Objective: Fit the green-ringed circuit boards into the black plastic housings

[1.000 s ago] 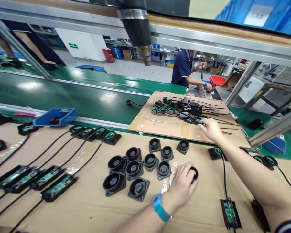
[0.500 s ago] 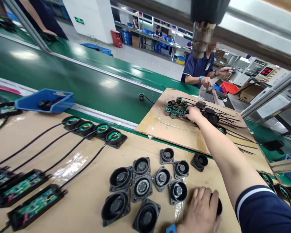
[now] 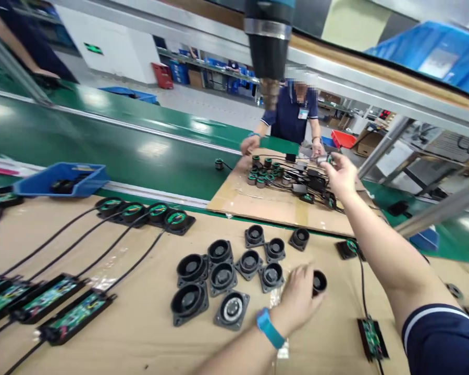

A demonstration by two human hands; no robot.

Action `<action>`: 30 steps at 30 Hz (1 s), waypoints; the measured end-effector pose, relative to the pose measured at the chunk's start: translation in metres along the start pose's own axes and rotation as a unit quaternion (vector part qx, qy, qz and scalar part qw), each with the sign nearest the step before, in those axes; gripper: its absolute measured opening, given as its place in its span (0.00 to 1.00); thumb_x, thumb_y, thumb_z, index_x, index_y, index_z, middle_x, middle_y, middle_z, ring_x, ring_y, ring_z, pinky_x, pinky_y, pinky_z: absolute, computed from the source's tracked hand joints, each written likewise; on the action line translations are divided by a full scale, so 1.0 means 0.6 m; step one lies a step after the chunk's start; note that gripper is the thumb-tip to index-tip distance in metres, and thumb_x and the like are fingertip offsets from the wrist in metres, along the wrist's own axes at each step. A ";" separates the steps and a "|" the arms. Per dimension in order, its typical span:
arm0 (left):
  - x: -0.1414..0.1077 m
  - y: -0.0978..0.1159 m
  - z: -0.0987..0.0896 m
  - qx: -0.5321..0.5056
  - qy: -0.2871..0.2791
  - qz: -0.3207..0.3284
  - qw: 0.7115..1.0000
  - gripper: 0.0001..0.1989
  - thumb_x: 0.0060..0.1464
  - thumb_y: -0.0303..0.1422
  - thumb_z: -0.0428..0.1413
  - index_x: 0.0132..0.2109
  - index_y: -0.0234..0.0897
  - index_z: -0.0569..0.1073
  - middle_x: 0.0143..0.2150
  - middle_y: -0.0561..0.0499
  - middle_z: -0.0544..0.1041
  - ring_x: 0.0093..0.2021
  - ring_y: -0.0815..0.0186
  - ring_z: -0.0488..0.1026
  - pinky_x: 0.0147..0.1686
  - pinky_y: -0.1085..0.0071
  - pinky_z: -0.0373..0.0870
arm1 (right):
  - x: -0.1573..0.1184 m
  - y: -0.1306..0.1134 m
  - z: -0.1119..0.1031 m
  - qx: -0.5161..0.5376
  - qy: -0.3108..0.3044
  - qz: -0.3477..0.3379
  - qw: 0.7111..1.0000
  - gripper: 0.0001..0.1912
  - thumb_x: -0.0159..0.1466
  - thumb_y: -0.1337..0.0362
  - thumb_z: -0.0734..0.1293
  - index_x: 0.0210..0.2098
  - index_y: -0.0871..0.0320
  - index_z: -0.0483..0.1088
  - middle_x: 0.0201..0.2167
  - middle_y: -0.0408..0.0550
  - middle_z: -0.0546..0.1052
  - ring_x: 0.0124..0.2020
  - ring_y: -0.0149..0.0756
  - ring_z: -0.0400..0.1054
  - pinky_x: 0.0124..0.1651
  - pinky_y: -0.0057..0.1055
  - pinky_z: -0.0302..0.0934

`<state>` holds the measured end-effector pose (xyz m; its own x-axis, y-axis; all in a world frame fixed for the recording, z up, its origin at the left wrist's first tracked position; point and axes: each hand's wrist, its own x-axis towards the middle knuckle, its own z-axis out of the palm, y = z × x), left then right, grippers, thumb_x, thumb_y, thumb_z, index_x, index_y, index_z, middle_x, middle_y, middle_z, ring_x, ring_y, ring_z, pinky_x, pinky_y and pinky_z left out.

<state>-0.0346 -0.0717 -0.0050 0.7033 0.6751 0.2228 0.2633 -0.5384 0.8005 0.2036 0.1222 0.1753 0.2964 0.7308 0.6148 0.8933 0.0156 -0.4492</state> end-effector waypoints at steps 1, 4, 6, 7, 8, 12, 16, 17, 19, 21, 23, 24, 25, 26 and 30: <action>0.002 -0.002 -0.001 -0.010 -0.002 0.004 1.000 0.33 0.52 0.34 0.65 0.63 0.35 0.63 0.57 0.36 0.73 0.59 0.48 0.69 0.58 0.48 0.70 | -0.016 0.000 -0.055 0.049 0.047 -0.009 0.998 0.29 0.67 0.51 0.65 0.61 0.61 0.64 0.54 0.57 0.75 0.52 0.45 0.73 0.52 0.44 0.70; 0.007 -0.007 -0.001 -0.032 0.003 0.020 0.999 0.27 0.52 0.33 0.66 0.57 0.36 0.67 0.55 0.38 0.74 0.58 0.49 0.70 0.58 0.49 0.69 | -0.082 -0.030 -0.218 0.154 0.180 -0.049 0.970 0.28 0.63 0.50 0.70 0.58 0.58 0.67 0.52 0.55 0.77 0.50 0.45 0.75 0.46 0.46 0.74; 0.009 -0.007 -0.001 -0.039 0.015 0.028 0.999 0.26 0.52 0.33 0.66 0.56 0.37 0.68 0.55 0.39 0.74 0.57 0.50 0.71 0.58 0.49 0.69 | -0.140 -0.071 -0.306 0.165 0.240 -0.084 0.953 0.26 0.64 0.52 0.71 0.56 0.57 0.69 0.50 0.53 0.77 0.47 0.46 0.76 0.43 0.48 0.76; 0.007 -0.006 -0.001 -0.041 0.020 0.032 0.998 0.25 0.52 0.33 0.66 0.55 0.37 0.68 0.54 0.40 0.74 0.57 0.51 0.71 0.58 0.49 0.69 | -0.173 -0.093 -0.340 0.161 0.262 -0.098 0.946 0.25 0.64 0.52 0.72 0.56 0.56 0.70 0.49 0.51 0.78 0.46 0.46 0.77 0.43 0.49 0.77; 0.004 -0.004 -0.002 -0.040 0.025 0.034 0.998 0.25 0.52 0.33 0.66 0.54 0.38 0.68 0.54 0.40 0.74 0.57 0.51 0.71 0.57 0.50 0.69 | -0.209 -0.115 -0.365 0.152 0.274 -0.103 0.944 0.24 0.64 0.52 0.72 0.56 0.53 0.71 0.48 0.49 0.78 0.45 0.47 0.77 0.42 0.50 0.77; -0.028 0.004 -0.010 -0.014 0.049 0.020 0.999 0.23 0.51 0.35 0.67 0.51 0.38 0.69 0.51 0.42 0.74 0.54 0.52 0.72 0.55 0.53 0.70 | -0.359 -0.167 -0.385 0.147 0.203 -0.020 0.968 0.21 0.60 0.55 0.75 0.53 0.44 0.76 0.49 0.45 0.79 0.48 0.50 0.77 0.53 0.57 0.74; -0.082 0.004 -0.017 0.009 0.073 -0.007 0.997 0.27 0.50 0.41 0.68 0.52 0.38 0.67 0.50 0.44 0.74 0.53 0.53 0.73 0.55 0.53 0.70 | -0.470 -0.153 -0.324 0.259 0.056 0.123 0.956 0.23 0.58 0.59 0.77 0.53 0.46 0.77 0.47 0.47 0.81 0.46 0.50 0.77 0.53 0.57 0.75; -0.094 0.003 -0.019 0.008 0.079 -0.014 0.997 0.30 0.49 0.42 0.69 0.54 0.38 0.66 0.52 0.43 0.73 0.55 0.52 0.72 0.57 0.53 0.70 | -0.487 -0.145 -0.307 0.290 0.029 0.157 0.943 0.23 0.57 0.59 0.77 0.52 0.47 0.77 0.46 0.48 0.81 0.44 0.48 0.78 0.49 0.55 0.77; -0.113 0.002 -0.021 -0.007 0.079 -0.018 0.997 0.36 0.50 0.42 0.68 0.60 0.37 0.62 0.57 0.39 0.71 0.60 0.51 0.70 0.61 0.52 0.67 | -0.511 -0.134 -0.280 0.337 -0.004 0.217 0.916 0.22 0.56 0.58 0.78 0.50 0.50 0.78 0.43 0.48 0.82 0.38 0.45 0.78 0.40 0.49 0.79; -0.122 0.001 -0.022 -0.029 0.063 -0.012 0.998 0.38 0.53 0.40 0.65 0.64 0.36 0.57 0.62 0.37 0.68 0.64 0.52 0.67 0.64 0.52 0.65 | -0.523 -0.129 -0.264 0.361 -0.016 0.255 0.897 0.22 0.55 0.58 0.78 0.49 0.52 0.78 0.40 0.48 0.82 0.35 0.41 0.77 0.33 0.42 0.78; -0.122 0.002 -0.023 -0.048 0.052 -0.012 0.997 0.35 0.55 0.38 0.63 0.65 0.36 0.58 0.62 0.37 0.68 0.64 0.53 0.67 0.64 0.53 0.64 | -0.528 -0.129 -0.257 0.369 -0.028 0.275 0.887 0.23 0.55 0.57 0.79 0.48 0.54 0.78 0.38 0.48 0.82 0.32 0.38 0.76 0.29 0.37 0.75; -0.121 0.002 -0.024 -0.055 0.052 -0.017 0.997 0.34 0.55 0.38 0.64 0.63 0.36 0.59 0.61 0.38 0.70 0.63 0.53 0.69 0.63 0.53 0.66 | -0.528 -0.131 -0.255 0.369 -0.036 0.281 0.885 0.24 0.54 0.57 0.79 0.49 0.54 0.77 0.36 0.48 0.82 0.29 0.37 0.75 0.27 0.35 0.73; -0.119 0.002 -0.025 -0.059 0.055 -0.023 0.996 0.32 0.55 0.38 0.64 0.62 0.37 0.62 0.59 0.39 0.72 0.61 0.53 0.70 0.62 0.53 0.67 | -0.528 -0.132 -0.253 0.365 -0.045 0.284 0.886 0.24 0.54 0.57 0.79 0.49 0.55 0.77 0.34 0.47 0.81 0.27 0.35 0.73 0.25 0.33 0.70; -0.117 0.002 -0.026 -0.062 0.058 -0.026 0.996 0.30 0.54 0.38 0.64 0.60 0.37 0.64 0.57 0.40 0.73 0.59 0.54 0.71 0.61 0.53 0.68 | -0.528 -0.133 -0.253 0.359 -0.057 0.284 0.887 0.25 0.54 0.56 0.79 0.50 0.55 0.76 0.32 0.46 0.80 0.24 0.33 0.70 0.23 0.32 0.68; -0.114 -0.004 -0.030 -0.063 0.056 0.011 0.996 0.27 0.56 0.32 0.60 0.61 0.37 0.66 0.60 0.41 0.72 0.61 0.54 0.69 0.64 0.53 0.65 | -0.527 -0.132 -0.252 0.330 -0.087 0.274 0.899 0.27 0.55 0.55 0.78 0.52 0.56 0.75 0.23 0.39 0.73 0.19 0.28 0.63 0.22 0.31 0.62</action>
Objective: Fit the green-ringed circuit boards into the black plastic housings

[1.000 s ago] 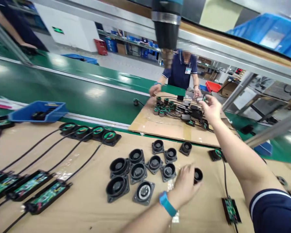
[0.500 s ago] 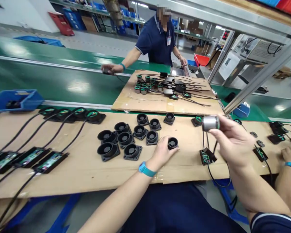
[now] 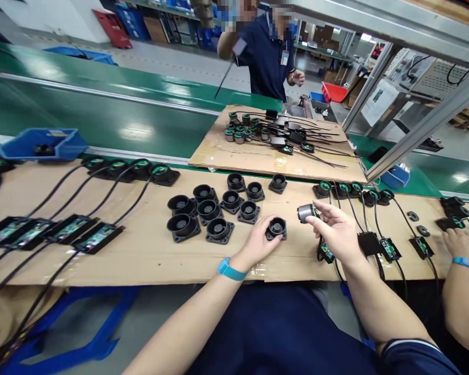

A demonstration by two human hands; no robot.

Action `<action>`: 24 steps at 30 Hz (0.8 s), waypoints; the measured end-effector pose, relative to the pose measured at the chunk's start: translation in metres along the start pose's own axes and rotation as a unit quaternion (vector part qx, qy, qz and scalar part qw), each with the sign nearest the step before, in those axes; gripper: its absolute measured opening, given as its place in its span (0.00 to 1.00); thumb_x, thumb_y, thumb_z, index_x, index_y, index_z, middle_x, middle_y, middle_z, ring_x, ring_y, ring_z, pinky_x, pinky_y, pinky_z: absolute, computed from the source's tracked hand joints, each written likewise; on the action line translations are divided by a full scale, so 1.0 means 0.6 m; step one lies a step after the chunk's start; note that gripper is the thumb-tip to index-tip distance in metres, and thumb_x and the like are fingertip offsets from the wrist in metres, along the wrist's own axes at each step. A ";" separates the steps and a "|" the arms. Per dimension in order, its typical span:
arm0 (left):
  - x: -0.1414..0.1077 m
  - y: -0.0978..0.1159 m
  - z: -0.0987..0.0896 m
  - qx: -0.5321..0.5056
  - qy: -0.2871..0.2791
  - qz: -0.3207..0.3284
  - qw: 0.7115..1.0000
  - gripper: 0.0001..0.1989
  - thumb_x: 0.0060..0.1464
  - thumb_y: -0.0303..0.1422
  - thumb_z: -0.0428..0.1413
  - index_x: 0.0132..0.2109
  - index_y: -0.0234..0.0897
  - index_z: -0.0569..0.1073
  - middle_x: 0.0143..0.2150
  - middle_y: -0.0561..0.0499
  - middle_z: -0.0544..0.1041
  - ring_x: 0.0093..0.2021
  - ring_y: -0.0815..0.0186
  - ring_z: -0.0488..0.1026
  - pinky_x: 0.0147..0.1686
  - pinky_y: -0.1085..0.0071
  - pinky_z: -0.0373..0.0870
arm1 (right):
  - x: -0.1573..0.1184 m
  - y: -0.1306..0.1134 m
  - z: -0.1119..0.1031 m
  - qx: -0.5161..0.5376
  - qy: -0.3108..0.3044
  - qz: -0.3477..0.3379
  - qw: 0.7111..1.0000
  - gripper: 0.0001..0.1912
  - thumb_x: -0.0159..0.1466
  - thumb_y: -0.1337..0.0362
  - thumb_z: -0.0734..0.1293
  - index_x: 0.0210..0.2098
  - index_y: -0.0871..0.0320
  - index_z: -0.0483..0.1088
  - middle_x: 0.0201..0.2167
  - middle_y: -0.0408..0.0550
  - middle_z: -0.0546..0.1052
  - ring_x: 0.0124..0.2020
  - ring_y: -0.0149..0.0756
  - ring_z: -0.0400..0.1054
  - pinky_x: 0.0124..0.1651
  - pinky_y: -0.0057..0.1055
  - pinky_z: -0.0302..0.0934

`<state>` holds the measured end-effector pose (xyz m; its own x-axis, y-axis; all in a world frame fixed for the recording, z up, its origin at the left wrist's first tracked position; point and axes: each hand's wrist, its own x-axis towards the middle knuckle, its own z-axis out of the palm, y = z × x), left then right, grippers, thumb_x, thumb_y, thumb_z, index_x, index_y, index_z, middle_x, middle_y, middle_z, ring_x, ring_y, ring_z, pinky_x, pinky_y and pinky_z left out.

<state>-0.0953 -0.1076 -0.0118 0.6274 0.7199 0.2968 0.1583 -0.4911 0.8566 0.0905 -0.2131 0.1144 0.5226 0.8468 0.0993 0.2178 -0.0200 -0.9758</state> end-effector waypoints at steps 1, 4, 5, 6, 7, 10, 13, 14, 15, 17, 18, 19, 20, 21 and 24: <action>0.000 -0.001 0.000 -0.001 -0.006 0.008 1.000 0.30 0.56 0.31 0.60 0.64 0.37 0.63 0.62 0.40 0.70 0.64 0.54 0.67 0.65 0.52 0.63 | 0.001 0.001 0.000 -0.008 0.000 0.000 1.000 0.28 0.55 0.55 0.78 0.52 0.56 0.75 0.22 0.38 0.72 0.19 0.28 0.62 0.22 0.30 0.61; -0.002 -0.004 0.004 0.005 -0.003 -0.008 1.000 0.41 0.52 0.33 0.64 0.69 0.36 0.55 0.66 0.37 0.65 0.68 0.51 0.62 0.67 0.49 0.60 | 0.002 0.004 0.004 -0.040 -0.004 0.014 0.999 0.30 0.55 0.53 0.78 0.54 0.57 0.74 0.23 0.39 0.73 0.18 0.28 0.60 0.20 0.29 0.58; -0.002 -0.004 0.007 0.010 0.005 -0.020 1.000 0.43 0.51 0.35 0.66 0.68 0.36 0.55 0.66 0.37 0.66 0.67 0.49 0.63 0.67 0.48 0.61 | 0.002 0.006 0.008 -0.057 -0.009 0.021 0.998 0.31 0.55 0.52 0.78 0.54 0.58 0.74 0.24 0.40 0.74 0.18 0.28 0.60 0.20 0.29 0.58; -0.002 -0.004 0.009 0.013 0.015 -0.028 0.999 0.41 0.50 0.37 0.67 0.66 0.36 0.58 0.64 0.37 0.67 0.66 0.49 0.64 0.66 0.48 0.62 | 0.001 0.009 0.014 -0.077 -0.016 0.022 0.997 0.31 0.55 0.51 0.77 0.54 0.59 0.74 0.25 0.42 0.75 0.18 0.28 0.61 0.20 0.30 0.60; -0.001 -0.003 0.010 0.014 0.024 -0.030 0.999 0.37 0.50 0.38 0.67 0.64 0.37 0.61 0.61 0.38 0.69 0.64 0.49 0.66 0.64 0.47 0.64 | 0.001 0.012 0.021 -0.099 -0.024 0.017 0.995 0.31 0.56 0.51 0.77 0.54 0.60 0.74 0.27 0.44 0.77 0.19 0.29 0.62 0.22 0.30 0.62; 0.000 -0.002 0.010 0.007 0.042 -0.002 0.999 0.26 0.55 0.34 0.64 0.58 0.39 0.66 0.56 0.41 0.73 0.60 0.52 0.70 0.61 0.49 0.68 | -0.003 0.023 0.046 -0.187 -0.054 -0.037 0.980 0.28 0.58 0.53 0.76 0.54 0.60 0.75 0.33 0.48 0.80 0.26 0.33 0.70 0.33 0.34 0.71; -0.002 -0.003 0.006 0.012 0.071 0.041 0.997 0.25 0.56 0.32 0.62 0.59 0.39 0.66 0.59 0.39 0.71 0.62 0.52 0.69 0.62 0.48 0.68 | -0.007 0.039 0.072 -0.275 -0.081 -0.122 0.950 0.26 0.61 0.56 0.74 0.56 0.59 0.74 0.41 0.52 0.81 0.35 0.39 0.76 0.45 0.39 0.73; -0.002 -0.003 0.005 0.019 0.081 0.053 0.995 0.25 0.56 0.30 0.62 0.59 0.38 0.66 0.60 0.38 0.71 0.62 0.51 0.68 0.63 0.48 0.68 | -0.008 0.045 0.079 -0.296 -0.088 -0.152 0.939 0.25 0.61 0.58 0.74 0.56 0.59 0.74 0.44 0.54 0.81 0.40 0.42 0.77 0.48 0.40 0.73; -0.003 -0.003 0.005 0.026 0.090 0.064 0.994 0.25 0.55 0.28 0.61 0.59 0.38 0.66 0.60 0.38 0.70 0.63 0.52 0.68 0.64 0.48 0.67 | -0.009 0.051 0.086 -0.313 -0.094 -0.181 0.928 0.24 0.62 0.59 0.74 0.56 0.59 0.74 0.46 0.55 0.81 0.44 0.45 0.77 0.51 0.41 0.72; -0.004 -0.003 0.005 0.040 0.103 0.081 0.991 0.25 0.55 0.25 0.59 0.59 0.38 0.67 0.61 0.38 0.70 0.63 0.52 0.68 0.64 0.48 0.67 | -0.010 0.062 0.097 -0.342 -0.105 -0.217 0.908 0.23 0.62 0.62 0.73 0.56 0.59 0.72 0.50 0.57 0.79 0.51 0.47 0.75 0.55 0.42 0.71; -0.004 -0.003 0.006 0.044 0.106 0.086 0.990 0.25 0.54 0.24 0.58 0.59 0.37 0.68 0.61 0.38 0.71 0.63 0.52 0.68 0.64 0.48 0.67 | -0.011 0.067 0.100 -0.357 -0.111 -0.224 0.900 0.23 0.63 0.62 0.73 0.57 0.59 0.72 0.50 0.58 0.79 0.52 0.48 0.75 0.55 0.42 0.71; -0.003 -0.002 0.006 0.045 0.107 0.089 0.989 0.25 0.54 0.23 0.57 0.59 0.37 0.68 0.60 0.38 0.71 0.63 0.53 0.68 0.64 0.48 0.67 | -0.011 0.071 0.103 -0.370 -0.116 -0.224 0.894 0.23 0.63 0.63 0.72 0.57 0.60 0.71 0.50 0.58 0.79 0.52 0.48 0.75 0.56 0.42 0.71; -0.003 -0.002 0.007 0.041 0.106 0.091 0.989 0.25 0.54 0.22 0.56 0.59 0.37 0.68 0.60 0.39 0.71 0.62 0.53 0.68 0.64 0.49 0.68 | -0.012 0.074 0.105 -0.380 -0.120 -0.222 0.890 0.23 0.63 0.63 0.72 0.57 0.60 0.70 0.50 0.58 0.79 0.52 0.48 0.75 0.55 0.43 0.71; -0.002 -0.002 0.007 0.034 0.104 0.091 0.990 0.25 0.53 0.22 0.56 0.59 0.37 0.68 0.60 0.39 0.71 0.62 0.53 0.69 0.64 0.49 0.68 | -0.012 0.077 0.107 -0.387 -0.125 -0.219 0.887 0.23 0.64 0.62 0.72 0.57 0.60 0.70 0.50 0.58 0.79 0.52 0.47 0.75 0.55 0.43 0.71; 0.001 0.000 0.006 -0.003 0.091 0.085 0.992 0.28 0.51 0.21 0.56 0.60 0.37 0.69 0.60 0.40 0.72 0.62 0.54 0.69 0.64 0.51 0.69 | -0.012 0.081 0.109 -0.397 -0.139 -0.214 0.882 0.24 0.65 0.61 0.71 0.59 0.58 0.69 0.53 0.57 0.78 0.53 0.46 0.74 0.57 0.43 0.70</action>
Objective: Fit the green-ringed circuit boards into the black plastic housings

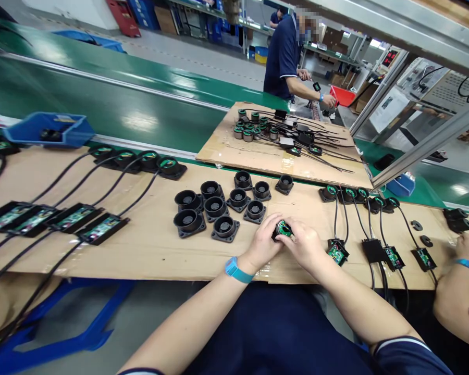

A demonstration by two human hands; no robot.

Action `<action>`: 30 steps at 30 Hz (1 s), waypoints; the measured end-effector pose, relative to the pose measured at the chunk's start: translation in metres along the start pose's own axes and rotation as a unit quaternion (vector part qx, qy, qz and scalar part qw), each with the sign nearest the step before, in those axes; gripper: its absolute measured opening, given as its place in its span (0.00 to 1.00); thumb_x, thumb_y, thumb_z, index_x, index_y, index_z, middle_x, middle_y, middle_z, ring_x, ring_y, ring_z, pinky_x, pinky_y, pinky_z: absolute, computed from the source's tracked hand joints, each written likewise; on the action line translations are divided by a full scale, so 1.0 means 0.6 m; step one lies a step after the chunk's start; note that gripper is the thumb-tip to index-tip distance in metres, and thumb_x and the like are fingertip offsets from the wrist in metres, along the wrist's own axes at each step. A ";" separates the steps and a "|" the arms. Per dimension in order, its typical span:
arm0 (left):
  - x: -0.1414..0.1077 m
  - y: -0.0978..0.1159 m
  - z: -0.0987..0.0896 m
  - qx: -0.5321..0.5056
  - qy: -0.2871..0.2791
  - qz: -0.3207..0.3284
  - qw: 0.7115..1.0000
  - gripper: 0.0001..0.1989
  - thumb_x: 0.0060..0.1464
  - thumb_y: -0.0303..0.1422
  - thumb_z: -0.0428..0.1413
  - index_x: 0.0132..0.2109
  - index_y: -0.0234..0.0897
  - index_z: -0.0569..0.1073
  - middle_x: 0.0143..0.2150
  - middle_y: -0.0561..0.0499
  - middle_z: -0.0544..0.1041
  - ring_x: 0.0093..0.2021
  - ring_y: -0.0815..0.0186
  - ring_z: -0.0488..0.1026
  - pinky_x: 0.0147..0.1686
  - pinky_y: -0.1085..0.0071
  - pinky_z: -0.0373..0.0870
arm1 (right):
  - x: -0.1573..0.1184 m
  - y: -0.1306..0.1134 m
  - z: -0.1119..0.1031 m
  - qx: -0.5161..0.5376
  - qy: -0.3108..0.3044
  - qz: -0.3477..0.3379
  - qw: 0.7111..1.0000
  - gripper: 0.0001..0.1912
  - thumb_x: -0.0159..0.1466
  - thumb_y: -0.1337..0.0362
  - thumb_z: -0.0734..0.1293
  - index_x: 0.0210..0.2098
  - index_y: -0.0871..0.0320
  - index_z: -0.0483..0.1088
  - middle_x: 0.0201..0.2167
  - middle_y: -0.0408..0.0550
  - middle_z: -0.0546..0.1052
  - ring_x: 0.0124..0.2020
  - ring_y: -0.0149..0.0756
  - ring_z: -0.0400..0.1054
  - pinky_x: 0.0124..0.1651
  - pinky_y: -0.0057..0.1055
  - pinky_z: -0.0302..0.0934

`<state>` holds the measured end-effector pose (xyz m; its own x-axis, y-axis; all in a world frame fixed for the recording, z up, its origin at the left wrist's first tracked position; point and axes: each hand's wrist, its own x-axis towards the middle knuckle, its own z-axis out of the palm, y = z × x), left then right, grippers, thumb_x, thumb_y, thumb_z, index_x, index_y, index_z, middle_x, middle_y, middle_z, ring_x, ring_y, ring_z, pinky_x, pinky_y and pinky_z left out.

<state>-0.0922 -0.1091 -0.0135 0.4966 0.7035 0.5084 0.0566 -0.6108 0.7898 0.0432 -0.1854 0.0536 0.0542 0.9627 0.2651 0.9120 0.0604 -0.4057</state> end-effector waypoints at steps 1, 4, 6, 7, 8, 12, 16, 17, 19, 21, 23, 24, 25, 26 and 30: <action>0.001 0.000 -0.001 -0.012 -0.003 -0.004 1.000 0.28 0.50 0.21 0.56 0.59 0.37 0.69 0.60 0.40 0.72 0.62 0.54 0.69 0.64 0.51 0.69 | 0.000 0.000 0.001 -0.002 -0.003 -0.001 1.000 0.24 0.65 0.61 0.71 0.59 0.58 0.69 0.53 0.57 0.78 0.54 0.46 0.74 0.57 0.42 0.70; 0.002 0.001 -0.003 -0.033 -0.006 -0.008 0.999 0.28 0.48 0.20 0.55 0.58 0.38 0.70 0.59 0.41 0.73 0.61 0.54 0.70 0.63 0.51 0.69 | -0.003 -0.004 0.000 -0.007 -0.011 0.004 1.000 0.21 0.65 0.60 0.71 0.56 0.58 0.72 0.54 0.58 0.77 0.55 0.47 0.73 0.58 0.42 0.69; 0.001 0.000 -0.003 -0.029 -0.009 -0.003 1.000 0.30 0.48 0.19 0.54 0.59 0.37 0.70 0.59 0.41 0.72 0.61 0.54 0.70 0.63 0.50 0.69 | -0.008 -0.009 -0.001 -0.012 -0.021 0.022 0.999 0.18 0.65 0.58 0.71 0.52 0.59 0.74 0.56 0.60 0.76 0.55 0.49 0.74 0.58 0.44 0.70; 0.000 -0.001 -0.003 -0.026 -0.011 -0.002 1.000 0.30 0.48 0.18 0.53 0.59 0.37 0.69 0.60 0.41 0.72 0.62 0.54 0.70 0.64 0.50 0.69 | -0.010 -0.011 -0.001 -0.012 -0.025 0.031 0.999 0.18 0.65 0.58 0.71 0.51 0.60 0.75 0.57 0.61 0.75 0.55 0.51 0.74 0.57 0.45 0.70; -0.002 -0.002 -0.003 -0.022 -0.012 -0.003 1.000 0.30 0.48 0.18 0.53 0.59 0.37 0.69 0.60 0.40 0.72 0.62 0.54 0.70 0.64 0.50 0.69 | -0.013 -0.013 0.000 -0.010 -0.028 0.039 0.999 0.19 0.64 0.58 0.71 0.52 0.61 0.74 0.58 0.62 0.74 0.56 0.52 0.73 0.58 0.46 0.70; -0.005 -0.008 0.003 -0.027 -0.022 -0.014 0.999 0.30 0.48 0.17 0.53 0.59 0.37 0.68 0.60 0.41 0.72 0.62 0.55 0.69 0.64 0.49 0.68 | -0.020 -0.005 0.012 0.021 -0.027 0.048 0.998 0.24 0.64 0.63 0.70 0.59 0.61 0.68 0.60 0.62 0.73 0.59 0.50 0.71 0.59 0.47 0.69; -0.007 -0.006 0.008 -0.037 -0.072 -0.062 0.995 0.31 0.50 0.20 0.56 0.61 0.37 0.65 0.60 0.40 0.72 0.61 0.54 0.70 0.64 0.48 0.68 | -0.016 0.020 0.025 0.055 -0.017 0.023 0.998 0.19 0.63 0.64 0.70 0.54 0.59 0.73 0.54 0.57 0.77 0.54 0.46 0.74 0.58 0.43 0.70; -0.008 -0.003 0.007 -0.041 -0.085 -0.081 0.992 0.33 0.50 0.23 0.60 0.63 0.37 0.63 0.61 0.38 0.71 0.61 0.52 0.70 0.64 0.47 0.67 | -0.013 0.025 0.025 0.059 -0.015 0.009 0.998 0.17 0.63 0.63 0.70 0.52 0.59 0.75 0.53 0.56 0.78 0.53 0.45 0.75 0.58 0.41 0.70; -0.008 0.002 0.005 -0.054 -0.098 -0.110 0.988 0.47 0.43 0.33 0.70 0.67 0.36 0.58 0.63 0.34 0.68 0.63 0.47 0.68 0.64 0.45 0.66 | -0.009 0.031 0.018 0.043 0.003 -0.015 0.999 0.15 0.64 0.61 0.69 0.48 0.59 0.78 0.50 0.57 0.80 0.50 0.46 0.77 0.56 0.41 0.72; -0.006 0.002 0.000 -0.073 -0.089 -0.109 0.987 0.62 0.32 0.47 0.75 0.70 0.35 0.53 0.67 0.32 0.64 0.67 0.42 0.63 0.66 0.43 0.62 | -0.005 0.037 0.007 0.008 0.071 -0.022 0.997 0.16 0.64 0.56 0.69 0.46 0.59 0.79 0.50 0.58 0.80 0.46 0.47 0.78 0.54 0.42 0.73; -0.004 -0.002 -0.006 -0.096 -0.055 -0.082 0.990 0.65 0.32 0.59 0.70 0.70 0.34 0.51 0.69 0.30 0.60 0.69 0.41 0.59 0.68 0.43 0.58 | 0.000 0.046 -0.001 -0.025 0.166 -0.004 0.986 0.20 0.63 0.52 0.71 0.48 0.59 0.79 0.51 0.57 0.80 0.46 0.48 0.78 0.54 0.42 0.73; -0.003 -0.003 -0.009 -0.108 -0.034 -0.067 0.991 0.63 0.37 0.64 0.65 0.70 0.34 0.50 0.69 0.30 0.59 0.69 0.42 0.58 0.68 0.44 0.58 | 0.003 0.051 -0.002 -0.040 0.198 0.008 0.979 0.21 0.63 0.51 0.71 0.49 0.59 0.79 0.51 0.57 0.79 0.47 0.48 0.78 0.55 0.43 0.72; -0.002 -0.004 -0.012 -0.118 -0.015 -0.053 0.991 0.60 0.41 0.67 0.60 0.70 0.34 0.50 0.69 0.30 0.58 0.69 0.42 0.58 0.68 0.44 0.58 | 0.006 0.055 0.000 -0.053 0.211 0.016 0.976 0.22 0.63 0.50 0.70 0.49 0.59 0.79 0.51 0.58 0.80 0.46 0.49 0.78 0.54 0.43 0.73; -0.002 -0.003 -0.014 -0.126 0.004 -0.045 0.991 0.58 0.45 0.68 0.55 0.70 0.33 0.51 0.68 0.30 0.59 0.69 0.43 0.59 0.68 0.44 0.59 | 0.009 0.059 0.003 -0.066 0.199 0.016 0.978 0.22 0.64 0.49 0.68 0.47 0.60 0.79 0.49 0.59 0.80 0.44 0.50 0.78 0.52 0.44 0.73; -0.004 0.005 -0.018 -0.126 0.041 -0.043 0.990 0.51 0.51 0.68 0.48 0.68 0.34 0.55 0.64 0.32 0.63 0.65 0.45 0.64 0.64 0.46 0.64 | 0.022 0.068 0.014 -0.093 0.062 -0.022 0.994 0.27 0.69 0.47 0.59 0.39 0.62 0.81 0.40 0.62 0.82 0.40 0.51 0.79 0.46 0.45 0.75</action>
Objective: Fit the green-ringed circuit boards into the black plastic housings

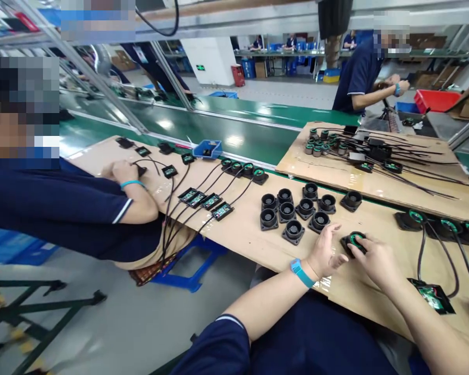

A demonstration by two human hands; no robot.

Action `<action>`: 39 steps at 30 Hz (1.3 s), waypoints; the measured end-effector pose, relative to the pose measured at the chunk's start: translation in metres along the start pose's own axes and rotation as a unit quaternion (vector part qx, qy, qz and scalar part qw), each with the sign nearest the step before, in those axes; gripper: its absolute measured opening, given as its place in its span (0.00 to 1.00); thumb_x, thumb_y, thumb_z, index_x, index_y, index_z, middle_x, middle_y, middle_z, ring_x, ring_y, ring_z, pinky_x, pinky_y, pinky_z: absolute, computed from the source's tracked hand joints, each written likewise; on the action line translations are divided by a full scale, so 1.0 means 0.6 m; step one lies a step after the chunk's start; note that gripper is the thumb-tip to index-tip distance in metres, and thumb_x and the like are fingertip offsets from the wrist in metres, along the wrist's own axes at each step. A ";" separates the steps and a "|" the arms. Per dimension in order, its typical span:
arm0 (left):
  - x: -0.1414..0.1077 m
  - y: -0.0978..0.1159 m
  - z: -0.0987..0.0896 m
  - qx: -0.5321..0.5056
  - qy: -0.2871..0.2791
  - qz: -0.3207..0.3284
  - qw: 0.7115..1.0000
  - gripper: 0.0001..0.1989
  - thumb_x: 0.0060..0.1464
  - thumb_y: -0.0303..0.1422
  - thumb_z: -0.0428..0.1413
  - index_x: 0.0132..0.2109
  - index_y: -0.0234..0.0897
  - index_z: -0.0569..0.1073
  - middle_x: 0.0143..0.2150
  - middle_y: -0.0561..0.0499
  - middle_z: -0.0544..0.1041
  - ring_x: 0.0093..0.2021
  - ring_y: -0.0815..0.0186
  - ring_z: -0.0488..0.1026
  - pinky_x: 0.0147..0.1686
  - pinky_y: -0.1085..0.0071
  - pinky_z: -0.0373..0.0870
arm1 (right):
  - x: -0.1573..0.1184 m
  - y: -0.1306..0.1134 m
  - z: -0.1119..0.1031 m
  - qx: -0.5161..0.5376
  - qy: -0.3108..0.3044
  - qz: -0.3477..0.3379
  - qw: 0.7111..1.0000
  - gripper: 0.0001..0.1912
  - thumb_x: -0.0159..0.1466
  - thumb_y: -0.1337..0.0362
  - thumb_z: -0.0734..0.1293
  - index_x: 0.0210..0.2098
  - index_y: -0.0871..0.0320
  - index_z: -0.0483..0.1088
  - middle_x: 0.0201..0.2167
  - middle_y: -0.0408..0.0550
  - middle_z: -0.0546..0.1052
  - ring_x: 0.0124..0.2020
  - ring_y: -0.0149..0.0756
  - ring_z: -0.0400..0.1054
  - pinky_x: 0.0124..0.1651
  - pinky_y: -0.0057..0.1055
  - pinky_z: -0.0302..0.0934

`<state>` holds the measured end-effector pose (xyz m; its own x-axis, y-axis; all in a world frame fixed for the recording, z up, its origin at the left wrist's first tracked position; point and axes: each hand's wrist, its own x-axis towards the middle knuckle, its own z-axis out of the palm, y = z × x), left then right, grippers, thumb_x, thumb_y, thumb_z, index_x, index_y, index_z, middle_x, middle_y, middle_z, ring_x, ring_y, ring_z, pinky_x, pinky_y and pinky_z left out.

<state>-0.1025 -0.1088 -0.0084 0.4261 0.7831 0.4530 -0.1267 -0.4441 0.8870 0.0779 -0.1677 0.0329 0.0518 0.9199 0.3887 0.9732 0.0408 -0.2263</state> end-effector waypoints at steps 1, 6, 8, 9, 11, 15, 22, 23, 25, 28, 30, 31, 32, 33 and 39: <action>-0.001 0.002 0.000 0.003 0.003 -0.001 1.000 0.49 0.52 0.68 0.47 0.67 0.34 0.56 0.63 0.32 0.64 0.64 0.45 0.65 0.63 0.47 0.65 | 0.003 0.000 -0.001 -0.004 -0.004 0.001 1.000 0.27 0.69 0.47 0.60 0.41 0.61 0.81 0.42 0.61 0.81 0.42 0.52 0.79 0.47 0.45 0.74; -0.003 0.006 -0.004 0.019 0.015 0.001 1.000 0.47 0.55 0.67 0.42 0.66 0.34 0.58 0.61 0.31 0.65 0.60 0.47 0.67 0.58 0.48 0.69 | 0.007 -0.014 -0.007 -0.013 0.018 0.044 0.999 0.24 0.68 0.49 0.62 0.45 0.62 0.80 0.47 0.63 0.80 0.41 0.50 0.79 0.47 0.44 0.74; -0.003 0.006 -0.005 0.027 0.022 0.000 0.999 0.46 0.56 0.66 0.41 0.66 0.33 0.58 0.61 0.31 0.65 0.60 0.48 0.67 0.58 0.49 0.68 | 0.005 -0.019 -0.006 0.006 -0.025 0.034 0.999 0.23 0.69 0.52 0.61 0.42 0.63 0.81 0.43 0.64 0.81 0.36 0.49 0.79 0.45 0.43 0.74; -0.003 0.005 -0.006 0.030 0.022 -0.003 0.999 0.45 0.57 0.66 0.41 0.66 0.33 0.58 0.61 0.32 0.65 0.60 0.48 0.68 0.58 0.50 0.68 | 0.003 -0.022 -0.007 0.014 -0.029 0.033 0.999 0.23 0.69 0.52 0.61 0.42 0.63 0.81 0.43 0.63 0.80 0.37 0.48 0.79 0.45 0.43 0.74; -0.003 0.003 -0.006 0.029 0.019 -0.009 0.999 0.44 0.58 0.65 0.41 0.65 0.33 0.59 0.61 0.32 0.66 0.59 0.49 0.68 0.57 0.51 0.69 | 0.000 -0.028 -0.013 0.017 -0.004 0.048 0.999 0.22 0.69 0.52 0.63 0.47 0.62 0.80 0.49 0.63 0.79 0.43 0.49 0.78 0.50 0.43 0.73; -0.006 -0.003 -0.004 0.043 0.022 -0.013 0.999 0.44 0.58 0.66 0.38 0.63 0.33 0.62 0.58 0.34 0.68 0.55 0.52 0.71 0.54 0.54 0.70 | 0.003 -0.058 -0.015 0.001 -0.070 0.122 0.990 0.18 0.69 0.58 0.65 0.52 0.62 0.77 0.54 0.65 0.76 0.47 0.50 0.77 0.52 0.41 0.71; -0.009 -0.002 -0.006 0.079 -0.005 -0.068 0.995 0.42 0.59 0.65 0.38 0.62 0.33 0.61 0.45 0.41 0.74 0.36 0.62 0.74 0.39 0.63 0.73 | -0.010 -0.049 -0.044 0.053 -0.166 0.133 0.976 0.29 0.64 0.55 0.72 0.60 0.61 0.70 0.56 0.65 0.74 0.55 0.54 0.72 0.56 0.46 0.67; -0.005 0.002 -0.002 0.098 -0.017 -0.086 0.991 0.39 0.61 0.63 0.40 0.62 0.34 0.60 0.46 0.41 0.75 0.34 0.63 0.74 0.38 0.63 0.73 | -0.027 -0.037 -0.057 0.059 -0.147 0.120 0.980 0.31 0.63 0.53 0.72 0.61 0.61 0.68 0.58 0.65 0.73 0.57 0.54 0.70 0.59 0.47 0.65; 0.009 0.014 0.013 0.159 -0.044 -0.112 0.980 0.35 0.62 0.59 0.46 0.62 0.34 0.60 0.52 0.37 0.74 0.38 0.60 0.76 0.43 0.60 0.73 | -0.068 -0.010 -0.083 0.053 -0.111 0.112 0.986 0.29 0.65 0.52 0.70 0.61 0.61 0.68 0.59 0.64 0.72 0.61 0.53 0.66 0.63 0.50 0.60; 0.042 0.034 0.047 0.270 -0.103 -0.119 0.950 0.35 0.56 0.56 0.57 0.59 0.34 0.64 0.56 0.32 0.73 0.53 0.47 0.74 0.52 0.52 0.71 | -0.129 0.027 -0.110 0.009 -0.100 0.145 0.984 0.31 0.64 0.51 0.71 0.61 0.60 0.68 0.63 0.65 0.68 0.65 0.58 0.60 0.65 0.59 0.53; 0.065 0.041 0.069 0.321 -0.143 -0.119 0.929 0.33 0.52 0.53 0.62 0.55 0.33 0.67 0.51 0.32 0.75 0.52 0.43 0.74 0.50 0.51 0.71 | -0.157 0.047 -0.114 -0.009 -0.121 0.157 0.980 0.37 0.59 0.51 0.75 0.62 0.60 0.66 0.67 0.68 0.63 0.69 0.61 0.53 0.65 0.63 0.49; 0.074 0.042 0.078 0.337 -0.156 -0.119 0.921 0.30 0.51 0.50 0.63 0.53 0.34 0.68 0.49 0.34 0.76 0.50 0.44 0.75 0.48 0.52 0.72 | -0.166 0.055 -0.112 -0.012 -0.133 0.157 0.978 0.39 0.57 0.53 0.76 0.63 0.60 0.66 0.68 0.69 0.61 0.71 0.62 0.50 0.65 0.64 0.49; 0.082 0.042 0.083 0.346 -0.166 -0.115 0.916 0.25 0.52 0.46 0.64 0.50 0.35 0.69 0.47 0.35 0.76 0.48 0.45 0.76 0.47 0.53 0.73 | -0.173 0.062 -0.110 -0.013 -0.144 0.155 0.977 0.38 0.57 0.56 0.76 0.63 0.60 0.65 0.68 0.69 0.60 0.71 0.61 0.48 0.65 0.63 0.49; 0.088 0.040 0.087 0.350 -0.175 -0.109 0.914 0.21 0.52 0.41 0.63 0.48 0.36 0.70 0.45 0.37 0.76 0.47 0.46 0.76 0.47 0.53 0.73 | -0.176 0.068 -0.109 -0.011 -0.152 0.153 0.976 0.35 0.59 0.60 0.75 0.63 0.60 0.65 0.68 0.68 0.60 0.72 0.60 0.47 0.64 0.62 0.51; 0.091 0.080 0.035 0.280 -0.171 -0.084 0.941 0.16 0.53 0.32 0.59 0.50 0.39 0.72 0.49 0.42 0.78 0.50 0.50 0.76 0.54 0.50 0.73 | -0.165 0.046 -0.136 0.028 -0.099 0.093 0.990 0.26 0.63 0.72 0.67 0.60 0.59 0.69 0.62 0.61 0.69 0.67 0.57 0.56 0.61 0.58 0.60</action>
<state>-0.0665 -0.0968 0.0570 0.6740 0.7190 0.1697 0.4190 -0.5612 0.7138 0.1179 -0.2895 0.0611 0.1779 0.9719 0.1540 0.9368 -0.1193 -0.3289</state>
